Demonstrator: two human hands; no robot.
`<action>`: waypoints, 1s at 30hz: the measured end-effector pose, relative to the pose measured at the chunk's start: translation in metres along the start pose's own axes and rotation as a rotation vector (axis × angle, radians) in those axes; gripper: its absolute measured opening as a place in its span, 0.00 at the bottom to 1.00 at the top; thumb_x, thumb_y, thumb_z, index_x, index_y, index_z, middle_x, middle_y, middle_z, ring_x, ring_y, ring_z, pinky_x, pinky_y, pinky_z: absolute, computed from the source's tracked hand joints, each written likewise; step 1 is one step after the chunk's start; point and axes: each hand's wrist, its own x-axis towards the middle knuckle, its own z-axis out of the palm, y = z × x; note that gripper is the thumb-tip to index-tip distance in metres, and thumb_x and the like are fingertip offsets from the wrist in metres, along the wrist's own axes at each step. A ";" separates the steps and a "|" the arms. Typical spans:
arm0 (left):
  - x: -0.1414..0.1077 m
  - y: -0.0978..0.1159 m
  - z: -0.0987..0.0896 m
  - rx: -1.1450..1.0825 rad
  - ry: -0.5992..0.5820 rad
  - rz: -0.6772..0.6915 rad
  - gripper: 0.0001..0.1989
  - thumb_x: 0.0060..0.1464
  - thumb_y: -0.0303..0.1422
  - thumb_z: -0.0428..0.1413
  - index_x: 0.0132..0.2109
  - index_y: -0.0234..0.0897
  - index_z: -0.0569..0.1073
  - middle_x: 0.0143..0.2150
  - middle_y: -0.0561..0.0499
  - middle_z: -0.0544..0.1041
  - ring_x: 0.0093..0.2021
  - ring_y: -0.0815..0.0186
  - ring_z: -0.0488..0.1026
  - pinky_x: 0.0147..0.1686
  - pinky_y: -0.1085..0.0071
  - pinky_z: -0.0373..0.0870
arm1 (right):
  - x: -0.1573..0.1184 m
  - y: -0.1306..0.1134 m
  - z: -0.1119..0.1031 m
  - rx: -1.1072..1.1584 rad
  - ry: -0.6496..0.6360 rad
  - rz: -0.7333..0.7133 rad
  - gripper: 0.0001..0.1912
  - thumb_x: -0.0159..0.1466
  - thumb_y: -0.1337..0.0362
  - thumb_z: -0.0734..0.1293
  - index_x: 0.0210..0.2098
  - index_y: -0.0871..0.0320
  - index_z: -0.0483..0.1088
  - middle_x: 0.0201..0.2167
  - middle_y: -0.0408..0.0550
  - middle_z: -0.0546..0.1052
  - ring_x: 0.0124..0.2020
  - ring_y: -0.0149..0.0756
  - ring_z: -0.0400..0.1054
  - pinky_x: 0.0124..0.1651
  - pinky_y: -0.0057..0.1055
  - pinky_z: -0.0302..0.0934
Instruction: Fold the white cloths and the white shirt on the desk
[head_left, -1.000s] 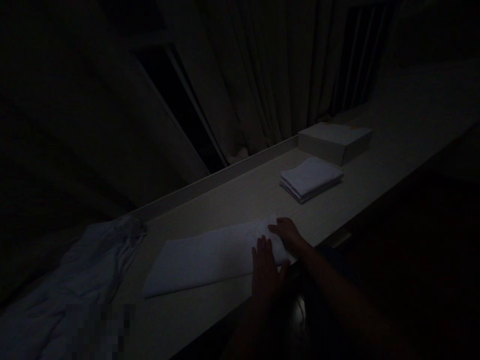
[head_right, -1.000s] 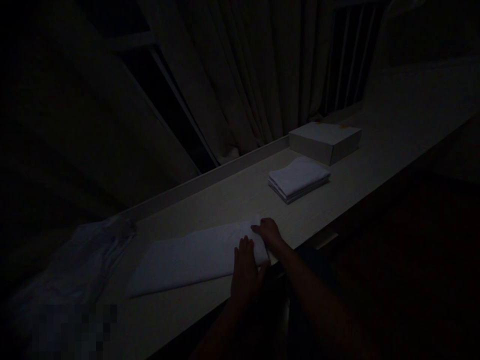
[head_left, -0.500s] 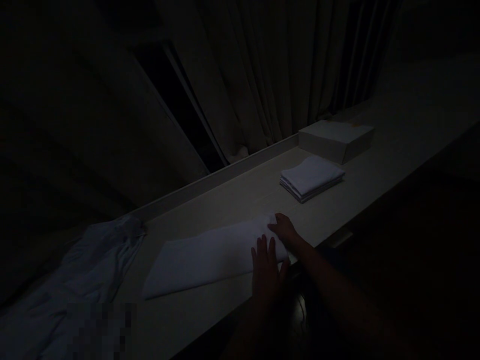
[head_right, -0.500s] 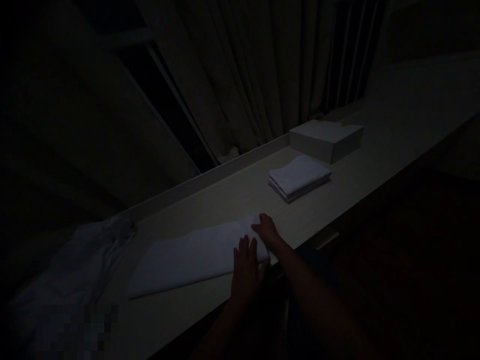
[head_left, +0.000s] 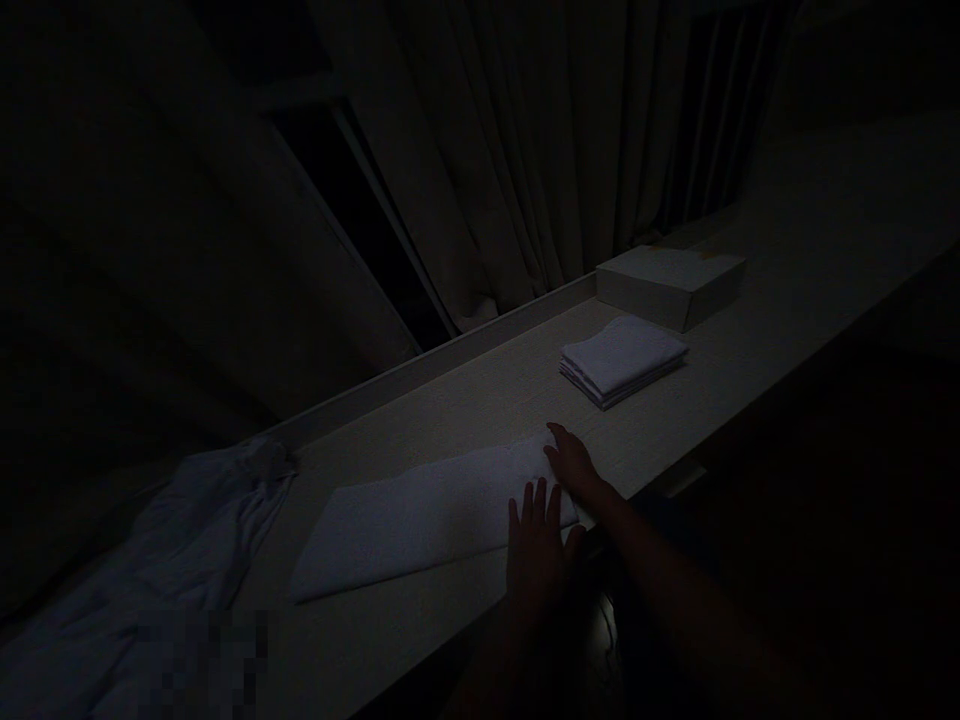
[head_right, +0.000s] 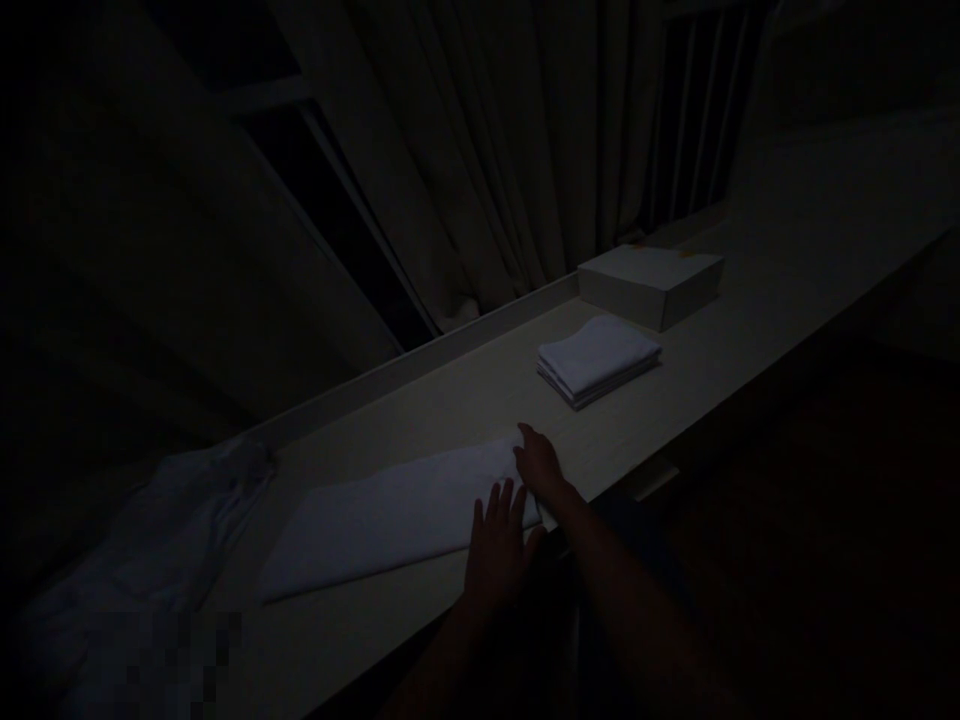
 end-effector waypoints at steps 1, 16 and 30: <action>-0.001 0.000 -0.001 -0.011 -0.004 0.001 0.31 0.62 0.48 0.44 0.68 0.42 0.54 0.71 0.44 0.53 0.71 0.51 0.46 0.65 0.42 0.49 | -0.001 0.000 -0.001 -0.024 -0.018 -0.010 0.27 0.62 0.69 0.61 0.61 0.62 0.61 0.57 0.57 0.70 0.56 0.40 0.65 0.59 0.35 0.56; 0.026 -0.016 -0.012 0.034 -0.057 0.025 0.25 0.64 0.43 0.44 0.65 0.42 0.61 0.69 0.43 0.58 0.69 0.50 0.52 0.63 0.39 0.52 | -0.007 -0.002 -0.019 -0.006 0.056 0.000 0.21 0.64 0.68 0.60 0.57 0.56 0.65 0.42 0.50 0.77 0.44 0.37 0.70 0.48 0.31 0.61; 0.019 -0.012 -0.002 0.031 -0.090 0.036 0.29 0.64 0.46 0.42 0.68 0.41 0.55 0.71 0.41 0.52 0.70 0.49 0.47 0.63 0.40 0.50 | 0.018 -0.004 -0.010 0.052 -0.133 -0.157 0.17 0.64 0.70 0.61 0.51 0.56 0.70 0.43 0.48 0.78 0.44 0.34 0.72 0.49 0.29 0.61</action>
